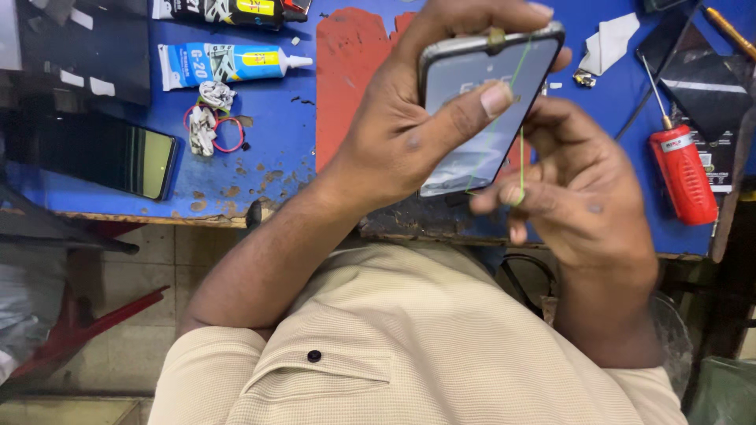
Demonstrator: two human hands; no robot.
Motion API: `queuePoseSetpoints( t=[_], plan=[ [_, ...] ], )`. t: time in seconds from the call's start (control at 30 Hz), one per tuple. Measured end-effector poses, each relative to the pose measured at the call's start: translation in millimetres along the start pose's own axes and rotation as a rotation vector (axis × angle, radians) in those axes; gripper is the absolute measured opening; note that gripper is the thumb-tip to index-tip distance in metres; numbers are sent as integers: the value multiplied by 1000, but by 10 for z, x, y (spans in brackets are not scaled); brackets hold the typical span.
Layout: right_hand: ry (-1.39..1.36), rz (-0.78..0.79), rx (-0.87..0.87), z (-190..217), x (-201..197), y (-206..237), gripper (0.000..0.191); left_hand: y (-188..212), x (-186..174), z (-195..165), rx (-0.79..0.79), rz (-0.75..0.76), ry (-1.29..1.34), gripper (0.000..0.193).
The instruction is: The person secures a smartphone with multiple rubber bands, wraps them around the device in various orientations, and then wipes the screen with a cloth. The person handles the phone and rubber bands throughout, then places the phone on the workbench.
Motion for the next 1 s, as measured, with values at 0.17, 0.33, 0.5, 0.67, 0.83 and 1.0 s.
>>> queuePoseSetpoints(
  t=[0.17, 0.33, 0.5, 0.67, 0.83, 1.0],
  plan=[
    [95, -42, -157, 213, -28, -129, 48, 49, -55, 185, -197, -2, -47, 35],
    [88, -122, -231, 323, -112, -201, 43, 74, 21, 109, -50, 114, -182, 28],
    [133, -147, -205, 336, -157, -264, 37, 126, 35, 190, -64, 138, -193, 28],
    [289, -67, -183, 369, -137, -312, 30, 123, 18, 220, -74, 131, -224, 30],
    [468, -86, -305, 447, -135, -246, 34, 86, -45, 221, -109, 56, -139, 26],
    [783, -230, -487, 395, -50, -5, 41, 19, -266, 238, -126, -175, 277, 21]
  ],
)
Point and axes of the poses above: each hand's wrist, its own y-axis away from the middle knuckle, its own x-axis out of the palm, z = x × y, the point moved 9 cm from there along -y, towards the middle knuckle, and after that the axes turned 4 degrees about y, right-handed, at the moved point
